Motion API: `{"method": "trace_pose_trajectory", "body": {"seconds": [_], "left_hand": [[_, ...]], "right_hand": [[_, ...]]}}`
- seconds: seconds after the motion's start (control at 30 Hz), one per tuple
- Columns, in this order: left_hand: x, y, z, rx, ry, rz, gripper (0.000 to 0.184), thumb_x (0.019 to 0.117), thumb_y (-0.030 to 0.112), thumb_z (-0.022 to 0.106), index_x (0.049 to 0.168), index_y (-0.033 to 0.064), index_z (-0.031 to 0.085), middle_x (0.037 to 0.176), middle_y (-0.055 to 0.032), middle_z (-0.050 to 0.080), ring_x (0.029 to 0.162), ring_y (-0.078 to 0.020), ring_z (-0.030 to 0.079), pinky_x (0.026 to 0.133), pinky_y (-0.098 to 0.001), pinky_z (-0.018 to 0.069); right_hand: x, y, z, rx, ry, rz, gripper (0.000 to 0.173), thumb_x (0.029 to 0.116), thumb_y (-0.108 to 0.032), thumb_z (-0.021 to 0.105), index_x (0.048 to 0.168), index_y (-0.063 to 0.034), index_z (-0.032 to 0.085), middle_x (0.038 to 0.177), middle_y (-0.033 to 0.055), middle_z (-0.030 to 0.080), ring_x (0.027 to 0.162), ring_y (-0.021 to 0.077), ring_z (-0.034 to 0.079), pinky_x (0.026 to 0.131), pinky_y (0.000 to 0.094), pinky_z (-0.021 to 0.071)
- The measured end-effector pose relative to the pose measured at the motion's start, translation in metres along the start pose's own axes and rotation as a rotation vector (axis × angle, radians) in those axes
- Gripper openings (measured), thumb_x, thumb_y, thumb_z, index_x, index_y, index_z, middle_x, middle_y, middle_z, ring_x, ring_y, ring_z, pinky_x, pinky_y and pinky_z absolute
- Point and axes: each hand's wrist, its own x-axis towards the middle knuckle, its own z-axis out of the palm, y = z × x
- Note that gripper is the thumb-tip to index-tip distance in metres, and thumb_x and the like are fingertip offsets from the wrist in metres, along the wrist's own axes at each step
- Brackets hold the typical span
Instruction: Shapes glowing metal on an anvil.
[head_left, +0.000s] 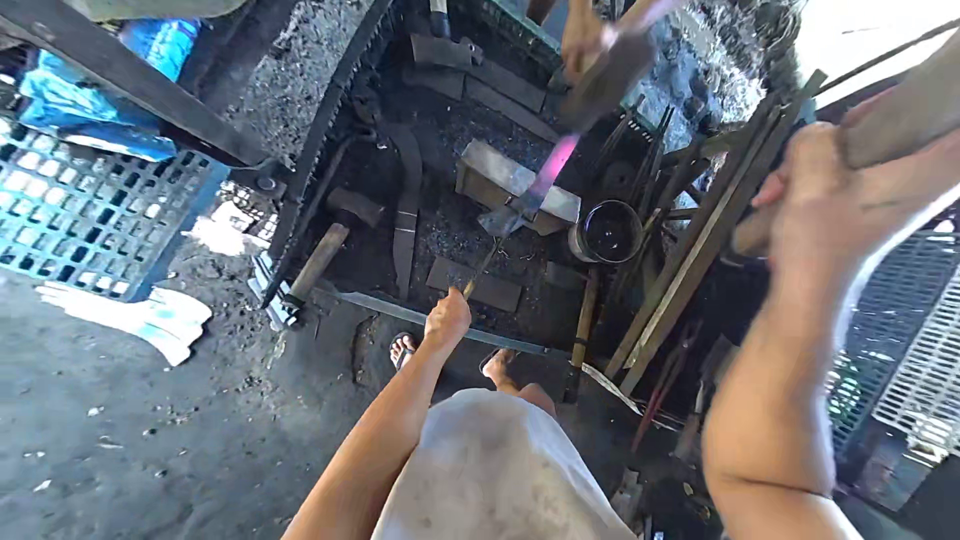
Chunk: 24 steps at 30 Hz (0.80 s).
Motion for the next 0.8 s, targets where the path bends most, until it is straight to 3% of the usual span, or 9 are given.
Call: {"method": "trace_pose_trajectory", "body": {"seconds": [0.1,0.2,0.23,0.27,0.3,0.4,0.6,0.7,0.8], "left_hand": [[0.000,0.004,0.003,0.010,-0.026,-0.016,0.039,0.1062,0.030,0.046,0.138,0.0069,0.050,0.112,-0.0228,0.071,0.102,-0.0423,0.072,0.083,-0.0618,0.0582],[-0.001,0.007,0.002,0.013,-0.057,-0.023,0.041,0.1081,0.032,0.044,0.140,0.0065,0.049,0.115,-0.0235,0.070,0.105,-0.0426,0.071,0.086,-0.0613,0.0577],[-0.005,0.007,0.002,0.010,-0.061,-0.021,0.041,0.1079,0.032,0.044,0.140,0.0064,0.049,0.116,-0.0239,0.070,0.105,-0.0429,0.071,0.086,-0.0618,0.0572],[-0.010,0.007,0.003,0.015,-0.060,-0.016,0.042,0.1074,0.032,0.045,0.141,0.0069,0.049,0.115,-0.0236,0.070,0.105,-0.0426,0.071,0.086,-0.0621,0.0572],[-0.011,0.009,0.000,0.019,-0.042,-0.013,0.042,0.1066,0.033,0.046,0.140,0.0072,0.049,0.115,-0.0232,0.071,0.103,-0.0419,0.072,0.084,-0.0619,0.0580],[-0.020,0.009,0.001,0.016,-0.034,-0.010,0.040,0.1053,0.031,0.047,0.136,0.0058,0.051,0.114,-0.0234,0.071,0.103,-0.0426,0.072,0.083,-0.0619,0.0581],[-0.006,0.003,0.001,0.024,0.000,-0.009,0.038,0.1036,0.027,0.049,0.135,0.0050,0.051,0.111,-0.0244,0.071,0.102,-0.0436,0.072,0.081,-0.0632,0.0578],[-0.008,0.004,-0.004,0.037,0.005,-0.011,0.040,0.1031,0.026,0.050,0.137,0.0055,0.050,0.110,-0.0243,0.071,0.102,-0.0430,0.072,0.082,-0.0624,0.0580],[-0.011,0.005,-0.005,0.040,-0.025,-0.017,0.040,0.1048,0.027,0.049,0.138,0.0045,0.049,0.112,-0.0238,0.071,0.102,-0.0430,0.072,0.082,-0.0622,0.0583]], "right_hand": [[-0.064,0.041,0.099,-0.143,0.032,0.055,0.055,0.0896,-0.014,0.071,0.133,0.0113,0.049,0.096,0.0159,0.068,0.076,0.0202,0.070,0.070,0.0393,0.0623],[-0.140,0.074,0.194,-0.135,-0.498,0.586,0.049,0.0939,-0.014,0.066,0.138,0.0015,0.050,0.098,0.0188,0.069,0.082,0.0285,0.070,0.074,0.0485,0.0601],[-0.145,0.079,0.206,-0.044,-0.709,0.763,0.047,0.0968,-0.013,0.063,0.140,-0.0005,0.047,0.099,0.0184,0.067,0.080,0.0283,0.069,0.072,0.0478,0.0601],[-0.152,0.095,0.216,0.089,-0.733,0.798,0.043,0.0920,-0.010,0.064,0.131,0.0023,0.051,0.084,0.0156,0.065,0.063,0.0242,0.067,0.054,0.0412,0.0597],[-0.140,0.096,0.213,0.222,-0.736,0.844,0.037,0.0906,-0.008,0.065,0.123,0.0024,0.052,0.074,0.0116,0.061,0.053,0.0200,0.063,0.046,0.0358,0.0570],[-0.097,0.054,0.133,0.324,-0.665,0.753,0.033,0.0892,-0.007,0.067,0.118,-0.0002,0.054,0.068,0.0062,0.059,0.049,0.0161,0.059,0.046,0.0327,0.0563],[-0.036,-0.006,-0.016,0.047,-0.361,0.240,0.050,0.0897,-0.021,0.071,0.133,-0.0053,0.051,0.086,0.0050,0.065,0.057,0.0161,0.065,0.051,0.0370,0.0611],[-0.022,0.004,0.005,-0.080,-0.110,0.086,0.047,0.0883,-0.017,0.069,0.129,-0.0009,0.052,0.092,0.0055,0.065,0.061,0.0127,0.066,0.054,0.0341,0.0620],[-0.060,0.036,0.086,-0.229,-0.066,0.149,0.053,0.0898,-0.014,0.069,0.135,0.0059,0.049,0.098,0.0149,0.068,0.080,0.0214,0.070,0.073,0.0405,0.0604]]}}
